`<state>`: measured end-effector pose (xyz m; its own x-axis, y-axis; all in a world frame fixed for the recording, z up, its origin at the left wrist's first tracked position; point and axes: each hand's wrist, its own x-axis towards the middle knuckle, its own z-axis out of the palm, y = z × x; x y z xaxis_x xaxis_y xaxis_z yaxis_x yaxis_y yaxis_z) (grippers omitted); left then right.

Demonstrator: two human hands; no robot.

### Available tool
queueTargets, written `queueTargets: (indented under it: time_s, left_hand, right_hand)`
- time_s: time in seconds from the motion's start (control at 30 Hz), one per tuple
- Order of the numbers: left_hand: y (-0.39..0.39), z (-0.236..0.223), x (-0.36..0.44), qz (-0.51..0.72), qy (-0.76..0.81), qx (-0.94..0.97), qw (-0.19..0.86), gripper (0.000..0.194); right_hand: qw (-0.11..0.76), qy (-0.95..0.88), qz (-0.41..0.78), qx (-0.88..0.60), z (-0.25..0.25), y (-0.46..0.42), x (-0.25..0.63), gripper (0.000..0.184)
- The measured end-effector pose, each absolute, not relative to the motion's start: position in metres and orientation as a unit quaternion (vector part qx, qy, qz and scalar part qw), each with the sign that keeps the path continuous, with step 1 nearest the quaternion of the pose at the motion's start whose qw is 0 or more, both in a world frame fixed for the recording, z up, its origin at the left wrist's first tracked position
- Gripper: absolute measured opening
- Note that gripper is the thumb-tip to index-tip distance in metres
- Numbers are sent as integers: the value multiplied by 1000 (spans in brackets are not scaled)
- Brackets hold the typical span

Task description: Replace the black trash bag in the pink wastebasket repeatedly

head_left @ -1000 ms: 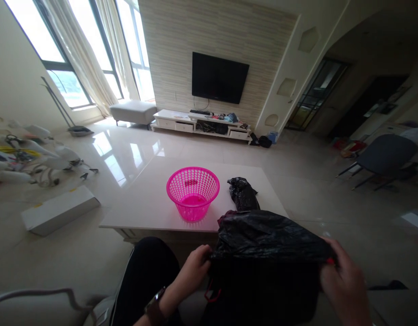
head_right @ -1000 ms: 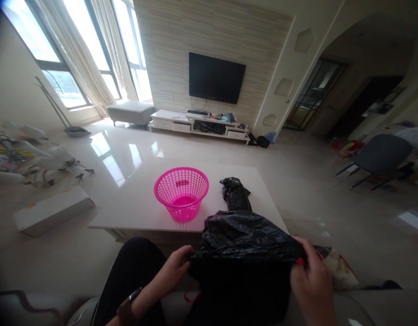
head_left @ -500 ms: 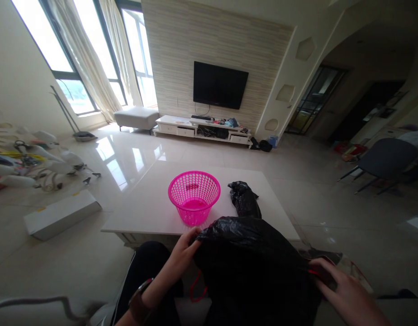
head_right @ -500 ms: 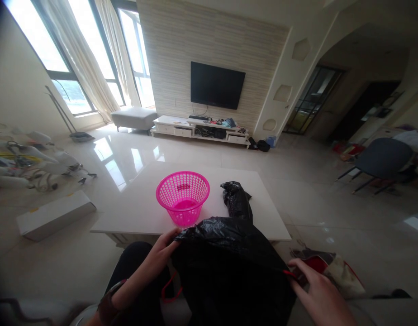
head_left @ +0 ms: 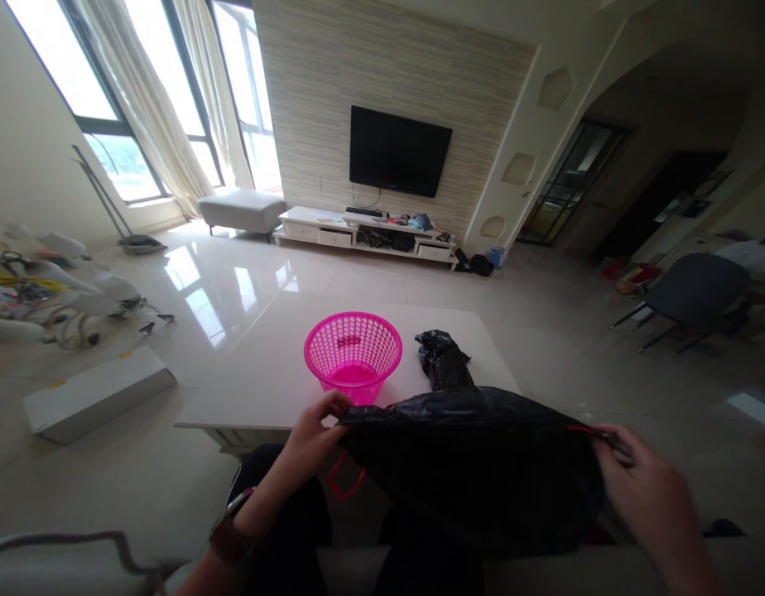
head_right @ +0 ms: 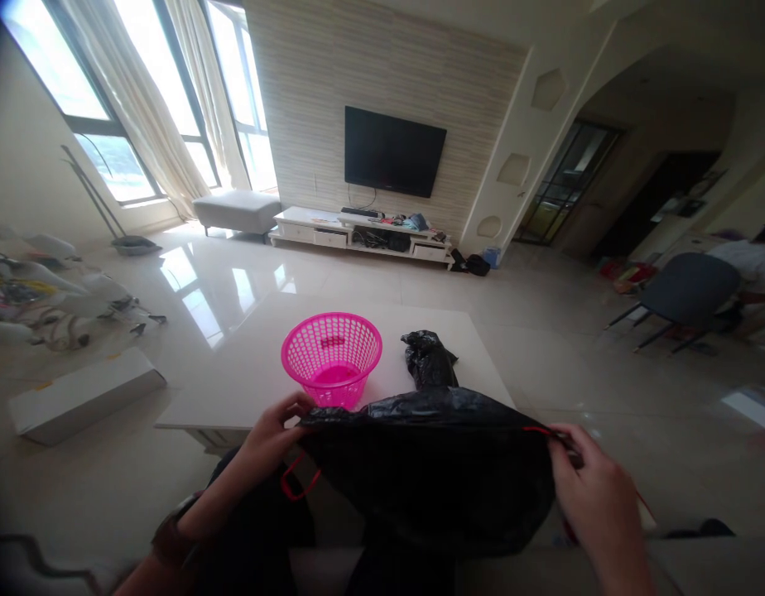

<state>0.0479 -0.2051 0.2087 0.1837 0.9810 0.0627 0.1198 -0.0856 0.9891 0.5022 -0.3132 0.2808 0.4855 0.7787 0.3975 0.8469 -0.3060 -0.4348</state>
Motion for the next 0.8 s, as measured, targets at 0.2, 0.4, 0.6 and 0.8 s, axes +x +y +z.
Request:
queueTargets:
  time_s: [0.2,0.4,0.6,0.8]
  left_hand:
    - [-163,279,33,520,503,582,371,19]
    - [-166,355,-12,618,512,596,-29,20]
    - [-139,406,-42,504,559,643,138,22]
    - [-116,420,-53,371,576,715,141,30]
  right_hand:
    - [406,-577,-128,-698,370,-247,454,36]
    - [496,-547,-414,-531,423,-220,451,34]
    - [406,-591,-196,-669,459,-190,452,28]
    - [322,-602,23,-731,481,-170,447,18]
